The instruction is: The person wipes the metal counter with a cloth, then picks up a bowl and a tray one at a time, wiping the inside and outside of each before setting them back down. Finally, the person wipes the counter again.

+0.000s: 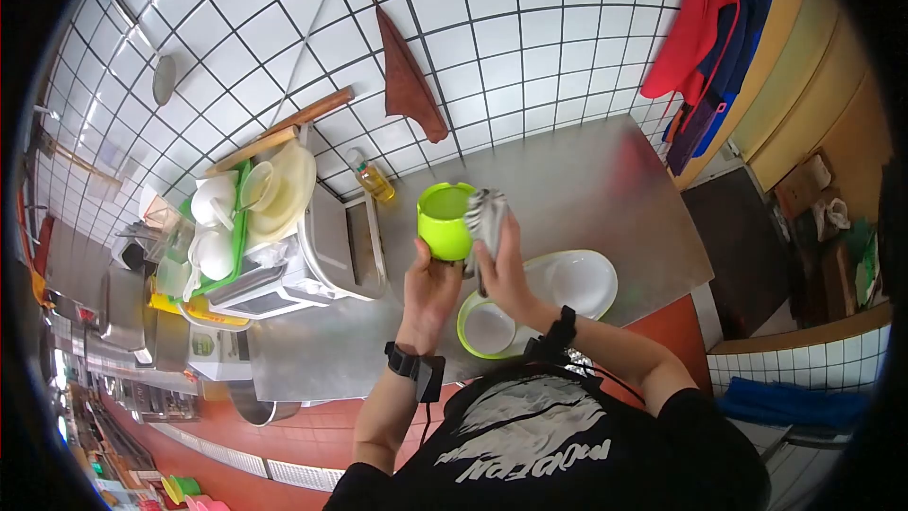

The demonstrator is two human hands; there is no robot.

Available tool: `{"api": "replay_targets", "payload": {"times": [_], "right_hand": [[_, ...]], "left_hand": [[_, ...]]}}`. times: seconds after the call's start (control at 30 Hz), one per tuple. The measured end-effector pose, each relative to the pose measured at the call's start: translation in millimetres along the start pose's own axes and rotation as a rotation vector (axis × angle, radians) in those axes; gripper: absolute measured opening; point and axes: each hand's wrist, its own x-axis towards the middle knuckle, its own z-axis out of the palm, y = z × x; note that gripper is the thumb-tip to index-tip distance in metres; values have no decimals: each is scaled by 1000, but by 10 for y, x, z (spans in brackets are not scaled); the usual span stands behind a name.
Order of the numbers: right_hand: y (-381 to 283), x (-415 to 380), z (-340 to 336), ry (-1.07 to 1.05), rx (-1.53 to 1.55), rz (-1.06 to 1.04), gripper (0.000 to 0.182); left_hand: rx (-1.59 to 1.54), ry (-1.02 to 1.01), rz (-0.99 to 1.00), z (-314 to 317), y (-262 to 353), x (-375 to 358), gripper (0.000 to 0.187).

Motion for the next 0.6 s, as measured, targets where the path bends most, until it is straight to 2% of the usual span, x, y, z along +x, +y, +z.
{"api": "replay_targets", "payload": {"times": [0.03, 0.1, 0.13, 0.17, 0.23, 0.3, 0.37, 0.4, 0.47, 0.5, 0.57, 0.6], "right_hand": [[-66, 50, -12, -2, -1, -6, 51], [-135, 149, -25, -195, -265, -247, 58], [-138, 220, -23, -254, -332, -359, 59], [-144, 291, -21, -254, -332, -360, 59], [-213, 428, -29, -522, -487, -669, 55], [-216, 493, -55, -529, -550, -714, 55], [-195, 508, -132, -461, -445, -795, 55], [-113, 474, -172, -465, -446, -798, 55], [96, 340, -226, -186, -299, -727, 58], [88, 272, -224, -201, -288, -734, 58], [56, 147, -221, -39, -207, -337, 51], [39, 132, -148, -57, -201, -339, 51]], "left_hand": [[-2, -5, 3, -72, -1, 32, 44], [-168, -228, -147, -179, -3, 55, 38], [136, -7, -90, -162, -48, 16, 35], [136, -9, -89, -141, -72, -9, 35], [72, 142, -118, -6, -117, -67, 36], [-2, 122, -141, -136, -63, -41, 36], [-172, -170, -179, -289, -16, -108, 36], [15, -128, -107, -251, -25, -163, 36], [55, -116, -67, -133, -30, -258, 37], [100, -101, -34, -54, -30, -322, 38], [139, -43, 27, 88, -13, -378, 39], [182, -64, 24, 76, 19, -407, 40]]}}
